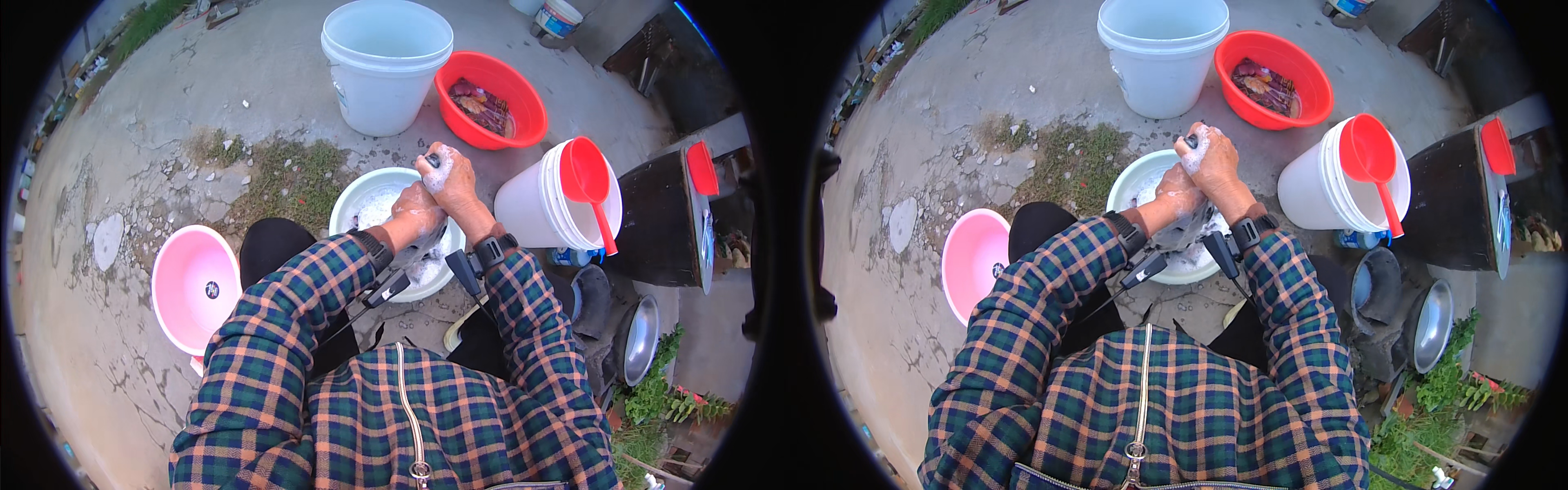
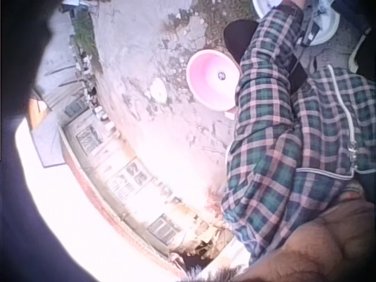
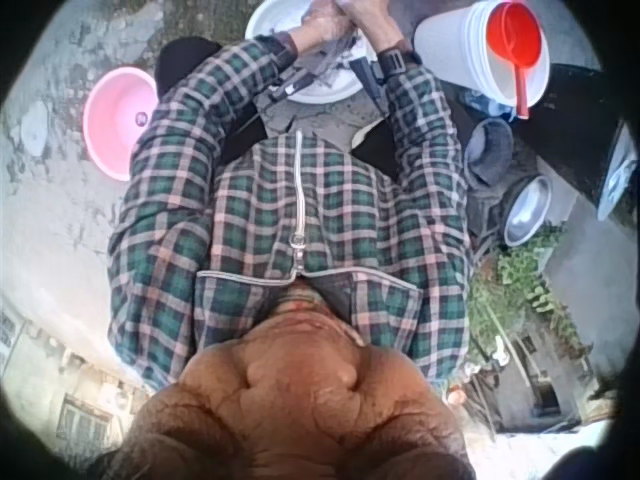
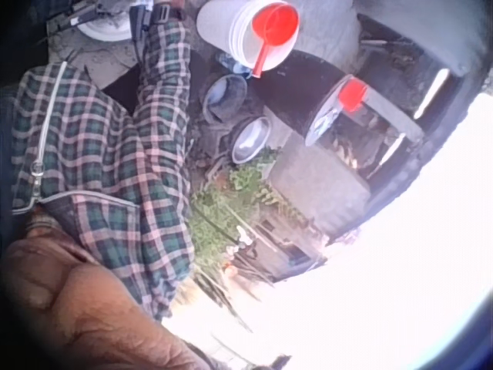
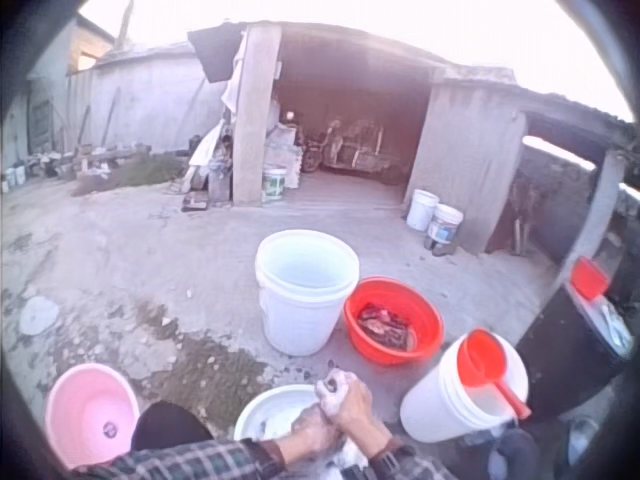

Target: The person hand-washes a dark garment in a white basin filled with soapy water. They repeatedly scrub, wring, and rinse the fabric, then lift and squeeze it to remove excess water.

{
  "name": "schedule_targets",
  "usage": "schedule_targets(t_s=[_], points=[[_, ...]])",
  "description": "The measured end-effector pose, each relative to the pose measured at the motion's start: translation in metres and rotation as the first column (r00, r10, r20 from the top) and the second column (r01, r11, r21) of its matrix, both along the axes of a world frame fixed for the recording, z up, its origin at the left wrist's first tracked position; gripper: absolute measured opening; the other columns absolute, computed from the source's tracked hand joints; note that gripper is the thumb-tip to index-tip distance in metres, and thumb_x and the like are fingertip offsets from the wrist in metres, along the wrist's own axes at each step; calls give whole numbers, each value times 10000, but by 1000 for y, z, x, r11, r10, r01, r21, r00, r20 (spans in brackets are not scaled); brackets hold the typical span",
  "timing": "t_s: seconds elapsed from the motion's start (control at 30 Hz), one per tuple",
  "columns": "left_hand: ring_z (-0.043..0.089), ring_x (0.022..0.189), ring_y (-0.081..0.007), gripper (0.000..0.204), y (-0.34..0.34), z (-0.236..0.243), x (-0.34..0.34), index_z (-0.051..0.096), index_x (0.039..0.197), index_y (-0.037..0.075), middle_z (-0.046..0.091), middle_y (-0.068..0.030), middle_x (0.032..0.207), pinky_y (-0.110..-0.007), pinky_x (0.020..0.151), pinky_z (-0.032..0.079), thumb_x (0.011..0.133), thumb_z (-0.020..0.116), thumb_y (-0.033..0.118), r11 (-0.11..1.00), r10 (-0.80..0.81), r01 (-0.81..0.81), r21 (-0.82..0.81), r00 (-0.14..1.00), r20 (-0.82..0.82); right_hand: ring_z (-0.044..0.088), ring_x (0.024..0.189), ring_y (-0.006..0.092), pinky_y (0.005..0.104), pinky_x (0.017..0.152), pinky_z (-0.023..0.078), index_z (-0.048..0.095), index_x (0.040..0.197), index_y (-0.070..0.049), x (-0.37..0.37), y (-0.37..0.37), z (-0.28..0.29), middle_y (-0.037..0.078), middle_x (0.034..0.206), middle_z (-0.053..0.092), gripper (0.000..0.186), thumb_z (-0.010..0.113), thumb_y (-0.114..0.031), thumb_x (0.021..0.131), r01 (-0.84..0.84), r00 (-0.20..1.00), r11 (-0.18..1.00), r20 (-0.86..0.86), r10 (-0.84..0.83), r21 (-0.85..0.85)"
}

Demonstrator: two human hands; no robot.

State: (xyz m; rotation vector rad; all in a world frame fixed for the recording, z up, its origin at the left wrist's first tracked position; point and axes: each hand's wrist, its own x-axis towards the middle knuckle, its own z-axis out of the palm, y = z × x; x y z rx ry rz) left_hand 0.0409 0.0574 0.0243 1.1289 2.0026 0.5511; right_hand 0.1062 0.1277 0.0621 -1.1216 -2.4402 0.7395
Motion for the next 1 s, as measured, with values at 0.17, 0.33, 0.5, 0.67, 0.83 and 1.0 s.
schedule_targets(t_s=[0.17, 0.33, 0.5, 0.67, 0.83, 1.0], points=[[670, 924, -256, 488, -7, 22, -15, 591, 1102, 25, 678, -140, 974, -381, 824, 521, 694, 763, 231, 963, -53, -26, 269, 958, 282, 507, 1240, 271, 397, 1040, 402, 535, 1275, -80, 25, 20, 47, 157, 1269, 546, 606, 758, -339, 775, -432, 834, 838, -500, 232, -333], [636, 984, -244, 570, -19, 45, -18, 562, 1152, 9, 646, -129, 1035, -350, 876, 507, 648, 759, 187, 921, -172, -33, 388, 860, 480, 421, 1338, 298, 436, 1098, 351, 422, 1432, -108, 32, 22, 69, 184, 1402, 480, 810, 775, -294, 727, -598, 757, 679, -576, 307, -425], [594, 1020, -223, 651, -24, 59, -23, 474, 1223, 3, 595, -86, 1071, -341, 902, 491, 661, 771, 141, 876, -328, 38, 481, 778, 536, 620, 1049, 212, 352, 932, 474, 671, 1091, -54, 24, 10, 74, 110, 1072, 670, 402, 692, -195, 715, -575, 783, 713, -523, 336, -402], [559, 1095, -176, 665, -21, 53, -21, 452, 1271, 32, 565, -78, 1183, -347, 960, 460, 726, 810, 164, 840, -399, 87, 536, 768, 501, 662, 797, 221, 333, 759, 510, 683, 837, -28, 19, -8, 71, 120, 824, 665, 197, 659, -181, 714, -345, 861, 932, -431, 269, -108], [582, 1107, -224, 559, -12, 29, -10, 514, 1231, 41, 606, -104, 1164, -366, 972, 455, 767, 782, 197, 849, -278, 118, 514, 929, 245, 642, 778, 337, 421, 732, 500, 648, 823, -45, 11, -16, 52, 145, 803, 646, 227, 686, -261, 763, -111, 944, 988, -300, 138, 103], [662, 950, -371, 371, -5, 8, -2, 641, 1039, 27, 685, -202, 976, -445, 824, 518, 786, 676, 296, 953, -80, 76, 294, 997, 1, 644, 808, 367, 450, 745, 500, 632, 835, -57, 5, -5, 25, 165, 837, 664, 232, 638, -288, 806, -58, 987, 990, -142, 77, 132]])
